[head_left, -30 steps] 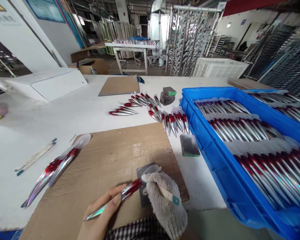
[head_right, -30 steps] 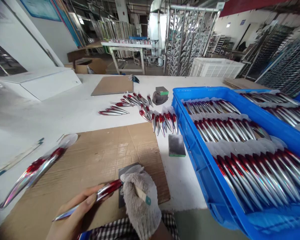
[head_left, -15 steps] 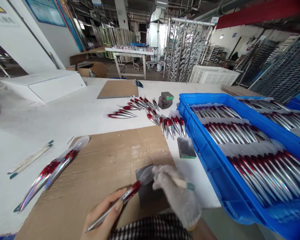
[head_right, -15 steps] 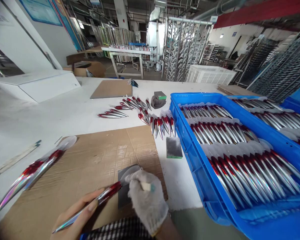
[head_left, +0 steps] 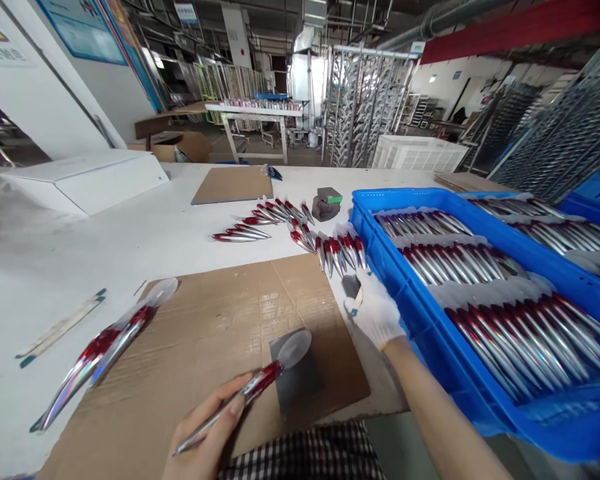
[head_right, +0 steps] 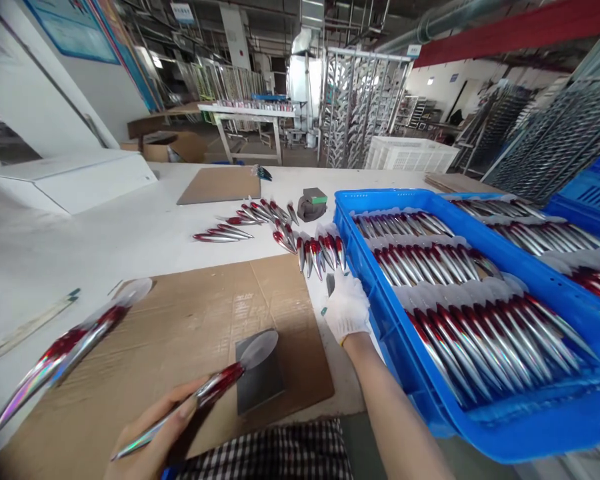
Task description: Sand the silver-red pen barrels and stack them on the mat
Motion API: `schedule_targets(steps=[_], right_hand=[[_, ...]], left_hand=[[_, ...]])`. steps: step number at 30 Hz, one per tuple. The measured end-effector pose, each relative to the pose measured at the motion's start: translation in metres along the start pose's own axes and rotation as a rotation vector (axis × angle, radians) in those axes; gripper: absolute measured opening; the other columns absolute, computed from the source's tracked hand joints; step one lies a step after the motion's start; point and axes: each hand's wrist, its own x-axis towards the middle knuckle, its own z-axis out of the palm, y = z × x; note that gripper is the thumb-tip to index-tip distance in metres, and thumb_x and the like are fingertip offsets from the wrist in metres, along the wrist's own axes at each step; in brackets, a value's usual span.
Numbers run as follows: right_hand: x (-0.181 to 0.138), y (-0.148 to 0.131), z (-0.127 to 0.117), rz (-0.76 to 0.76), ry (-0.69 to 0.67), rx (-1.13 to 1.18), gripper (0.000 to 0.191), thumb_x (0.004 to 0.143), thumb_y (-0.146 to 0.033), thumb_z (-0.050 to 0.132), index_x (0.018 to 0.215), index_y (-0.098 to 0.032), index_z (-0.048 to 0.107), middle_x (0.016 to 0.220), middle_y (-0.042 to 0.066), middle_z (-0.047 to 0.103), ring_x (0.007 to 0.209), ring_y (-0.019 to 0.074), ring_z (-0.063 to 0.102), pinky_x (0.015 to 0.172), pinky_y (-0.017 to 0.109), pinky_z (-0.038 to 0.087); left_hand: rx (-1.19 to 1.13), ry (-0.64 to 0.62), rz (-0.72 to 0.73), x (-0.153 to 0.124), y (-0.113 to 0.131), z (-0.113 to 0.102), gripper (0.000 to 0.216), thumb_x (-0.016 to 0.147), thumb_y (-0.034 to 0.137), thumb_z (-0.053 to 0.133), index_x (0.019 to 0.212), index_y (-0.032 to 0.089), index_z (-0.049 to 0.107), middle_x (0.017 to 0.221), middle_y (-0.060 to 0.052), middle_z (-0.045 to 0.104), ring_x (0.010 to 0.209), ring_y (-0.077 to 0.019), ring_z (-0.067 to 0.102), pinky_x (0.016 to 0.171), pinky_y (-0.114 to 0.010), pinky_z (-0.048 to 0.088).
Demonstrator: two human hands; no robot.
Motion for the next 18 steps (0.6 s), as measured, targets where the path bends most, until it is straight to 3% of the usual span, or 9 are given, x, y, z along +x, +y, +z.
schedule_targets(steps=[3,5,7,10,14,18], right_hand=[[-0.040,-0.015,-0.007,-0.214,-0.093,0.075,0.060,0.083,-0.030,0.071,0.141,-0.030,0.056,0.140,0.004,0.057,0.130,0.0255,0.050,0.112,0.035,0.039],[-0.066,-0.028,-0.008,-0.489,-0.173,0.188,0.068,0.083,-0.034,0.072,0.148,-0.032,0.050,0.157,0.001,0.043,0.145,0.0265,0.036,0.121,0.039,0.031],[-0.084,-0.041,-0.006,-0.574,-0.208,0.246,0.071,0.081,-0.032,0.075,0.147,-0.031,0.050,0.160,0.000,0.039,0.147,0.0269,0.032,0.121,0.040,0.031],[-0.096,-0.057,-0.005,-0.514,-0.238,0.223,0.065,0.082,-0.033,0.076,0.143,-0.033,0.053,0.156,0.000,0.044,0.142,0.0282,0.039,0.116,0.044,0.039],[-0.100,-0.069,-0.011,-0.409,-0.247,0.103,0.034,0.090,-0.032,0.069,0.124,-0.034,0.066,0.136,0.001,0.060,0.121,0.0267,0.055,0.097,0.039,0.052],[-0.093,-0.067,-0.020,-0.472,-0.221,0.048,0.028,0.089,-0.028,0.069,0.117,-0.031,0.069,0.135,0.003,0.060,0.124,0.0283,0.051,0.101,0.041,0.049]], left_hand=[[0.038,-0.054,-0.010,0.004,0.000,-0.004,0.046,0.084,0.069,0.060,0.100,0.033,0.083,0.102,0.004,0.086,0.097,-0.0256,0.079,0.085,-0.025,0.061],[0.061,-0.056,0.005,0.006,-0.002,-0.005,0.048,0.085,0.070,0.058,0.099,0.032,0.083,0.103,0.003,0.085,0.097,-0.0264,0.079,0.085,-0.026,0.062],[0.087,-0.036,0.019,0.007,-0.003,-0.005,0.049,0.083,0.073,0.058,0.097,0.033,0.083,0.102,0.003,0.085,0.096,-0.0265,0.080,0.083,-0.027,0.062],[0.091,-0.038,0.003,0.005,-0.005,-0.004,0.050,0.079,0.076,0.060,0.095,0.034,0.083,0.101,0.004,0.086,0.096,-0.0255,0.080,0.081,-0.024,0.062],[0.010,-0.029,-0.044,-0.001,0.002,-0.002,0.049,0.080,0.074,0.063,0.096,0.032,0.082,0.099,0.003,0.086,0.094,-0.0242,0.079,0.081,-0.022,0.060],[-0.002,0.018,-0.033,-0.004,0.010,-0.001,0.049,0.079,0.074,0.066,0.095,0.030,0.083,0.101,0.003,0.085,0.097,-0.0256,0.078,0.084,-0.023,0.059]])
